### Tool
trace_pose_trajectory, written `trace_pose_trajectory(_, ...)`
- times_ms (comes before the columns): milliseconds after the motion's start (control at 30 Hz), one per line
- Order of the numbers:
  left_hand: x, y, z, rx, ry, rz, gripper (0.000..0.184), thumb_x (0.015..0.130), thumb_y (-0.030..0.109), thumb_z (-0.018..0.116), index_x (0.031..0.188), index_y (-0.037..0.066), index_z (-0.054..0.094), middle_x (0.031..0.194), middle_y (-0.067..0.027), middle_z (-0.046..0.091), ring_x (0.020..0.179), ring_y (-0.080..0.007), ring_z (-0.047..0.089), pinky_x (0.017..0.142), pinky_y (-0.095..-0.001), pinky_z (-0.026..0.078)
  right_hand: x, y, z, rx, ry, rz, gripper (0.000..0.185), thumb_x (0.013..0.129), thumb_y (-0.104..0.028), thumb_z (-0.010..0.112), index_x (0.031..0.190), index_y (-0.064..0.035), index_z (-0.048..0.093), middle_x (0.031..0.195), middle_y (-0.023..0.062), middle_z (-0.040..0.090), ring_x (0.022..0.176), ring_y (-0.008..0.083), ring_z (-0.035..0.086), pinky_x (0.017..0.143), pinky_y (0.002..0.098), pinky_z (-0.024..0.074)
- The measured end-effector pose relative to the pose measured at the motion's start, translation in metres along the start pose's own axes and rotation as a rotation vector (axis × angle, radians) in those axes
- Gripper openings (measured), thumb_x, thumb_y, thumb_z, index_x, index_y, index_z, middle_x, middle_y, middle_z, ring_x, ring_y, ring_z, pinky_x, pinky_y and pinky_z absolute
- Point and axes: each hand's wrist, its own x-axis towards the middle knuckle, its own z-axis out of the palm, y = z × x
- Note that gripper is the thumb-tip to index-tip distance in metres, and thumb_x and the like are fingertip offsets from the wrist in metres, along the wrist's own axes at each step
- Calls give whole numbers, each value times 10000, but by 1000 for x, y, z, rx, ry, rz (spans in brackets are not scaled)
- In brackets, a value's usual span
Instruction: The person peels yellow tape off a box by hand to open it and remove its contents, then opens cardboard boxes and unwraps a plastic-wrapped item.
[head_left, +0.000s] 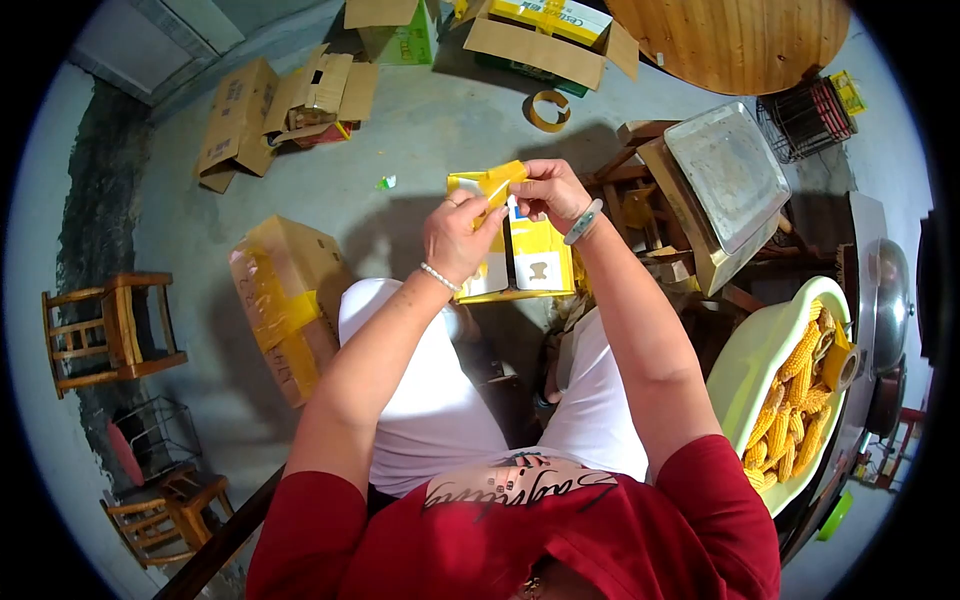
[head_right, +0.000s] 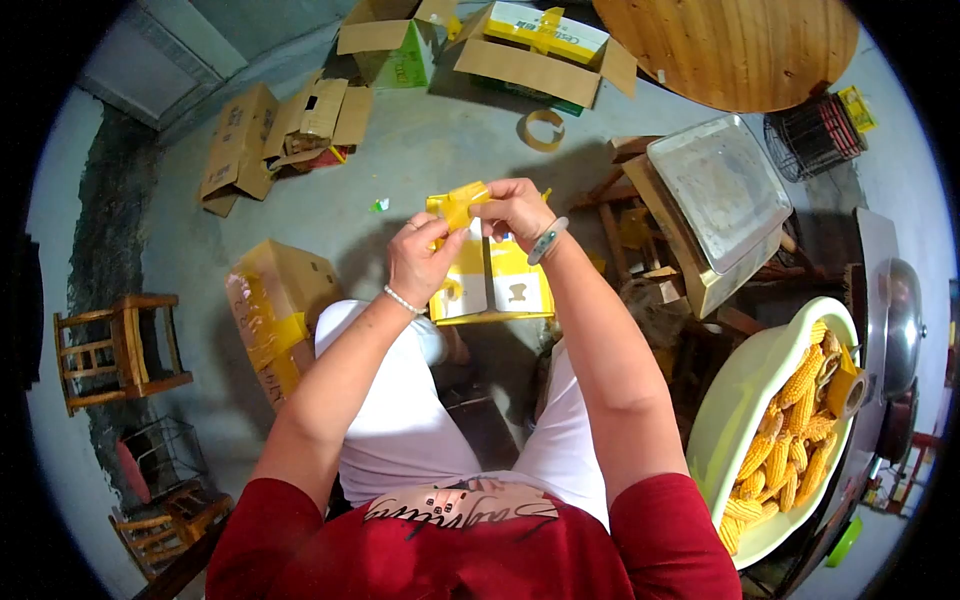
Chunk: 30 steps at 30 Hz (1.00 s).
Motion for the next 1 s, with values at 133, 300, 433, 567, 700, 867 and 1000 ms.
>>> trace_pose_trajectory(133,11,4,4,-146,88,-83,183,730,148,703,831,13,633,779,-96,619,692,-224,598,610,-312,467,-4,-8,2,-81,35,-53,76,752,-49,646,821,-24,665,637,20,611,507,67,547,404,193,397)
trace_pose_trajectory(300,17,2,5,-260,46,-225,172,759,96,679,867,-31,636,792,-93,648,705,-125,591,646,-251,462,-5,-7,1,-59,23,-104,52,775,-47,628,810,-25,660,641,12,606,519,68,559,403,189,394)
trace_pose_trajectory(433,20,4,5,-240,30,-286,154,761,94,674,853,-25,642,753,-80,650,669,-108,579,628,-246,461,-7,-9,2,13,50,-106,60,796,-51,612,821,-17,654,660,16,611,522,73,562,417,196,412)
trace_pose_trajectory(567,20,4,8,-251,36,-292,153,767,107,669,850,-20,645,744,-74,649,657,-98,568,615,-244,455,-4,-10,8,-167,308,-290,90,797,-61,619,855,-1,651,682,30,622,548,87,571,466,224,448)
trace_pose_trajectory(700,25,15,10,-237,108,-214,149,732,143,663,759,3,622,703,-134,610,604,-259,579,559,-315,444,-18,-17,14,-688,508,-826,152,695,-43,675,844,-72,658,793,47,620,636,156,596,551,275,473)
trace_pose_trajectory(867,28,17,5,-195,-30,-144,136,751,117,641,819,0,629,717,-128,603,632,-213,566,586,-292,444,-26,-31,20,-1152,332,-1055,191,630,-68,696,813,-114,664,875,20,616,784,212,582,634,323,493)
trace_pose_trajectory(1000,30,9,4,-258,-69,-62,135,757,103,629,840,-4,627,704,-123,583,617,-171,547,585,-276,432,-23,-30,17,-1231,235,-1019,167,642,-84,686,805,-111,664,886,12,616,823,209,574,652,330,494)
